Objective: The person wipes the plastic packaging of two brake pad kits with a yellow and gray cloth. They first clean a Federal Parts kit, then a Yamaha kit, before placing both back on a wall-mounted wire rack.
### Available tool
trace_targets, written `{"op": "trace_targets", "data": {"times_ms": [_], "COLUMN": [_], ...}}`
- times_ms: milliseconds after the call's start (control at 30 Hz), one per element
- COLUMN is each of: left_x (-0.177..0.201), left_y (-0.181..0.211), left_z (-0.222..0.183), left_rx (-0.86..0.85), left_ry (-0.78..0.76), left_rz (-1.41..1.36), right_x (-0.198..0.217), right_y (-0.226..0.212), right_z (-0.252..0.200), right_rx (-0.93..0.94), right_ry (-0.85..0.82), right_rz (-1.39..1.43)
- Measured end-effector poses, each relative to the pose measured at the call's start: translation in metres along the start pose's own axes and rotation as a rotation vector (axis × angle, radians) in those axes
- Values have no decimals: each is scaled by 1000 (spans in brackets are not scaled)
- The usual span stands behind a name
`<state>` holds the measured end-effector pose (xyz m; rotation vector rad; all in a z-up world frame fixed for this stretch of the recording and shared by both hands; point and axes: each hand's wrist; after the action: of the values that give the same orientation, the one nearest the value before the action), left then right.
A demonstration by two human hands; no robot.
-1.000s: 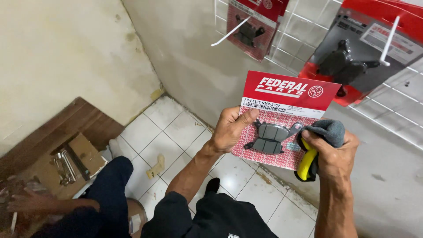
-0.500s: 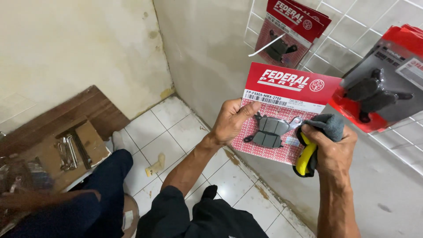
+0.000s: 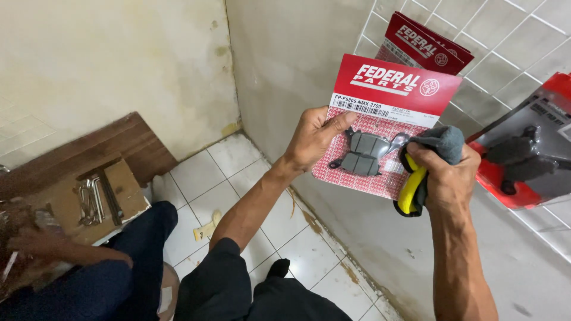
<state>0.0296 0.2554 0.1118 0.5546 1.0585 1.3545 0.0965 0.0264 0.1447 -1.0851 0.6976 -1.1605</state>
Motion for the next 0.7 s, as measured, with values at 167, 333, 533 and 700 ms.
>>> {"op": "trace_targets", "data": {"times_ms": [167, 333, 533, 700], "left_x": [13, 20, 27, 32], "left_y": [0, 0, -5, -14], "left_z": [12, 21, 30, 39], "left_rx": [2, -6, 23, 24], "left_ry": [19, 25, 47, 46], "left_rz": [-4, 3, -20, -63], "right_x": [-12, -19, -25, -28], "right_y": [3, 11, 15, 15], "right_z": [17, 30, 39, 46], "right_rx": [-5, 15, -13, 8], "right_ry": [9, 1, 16, -2], "right_rz": [-12, -4, -53, -3]}}
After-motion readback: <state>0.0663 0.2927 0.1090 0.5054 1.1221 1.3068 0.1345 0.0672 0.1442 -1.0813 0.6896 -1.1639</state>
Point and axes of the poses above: each hand's wrist, its own z-axis towards the middle knuckle, its own x-axis out of the back of the hand, y = z × x, and after that the axes turned 4 degrees about x, right-handed
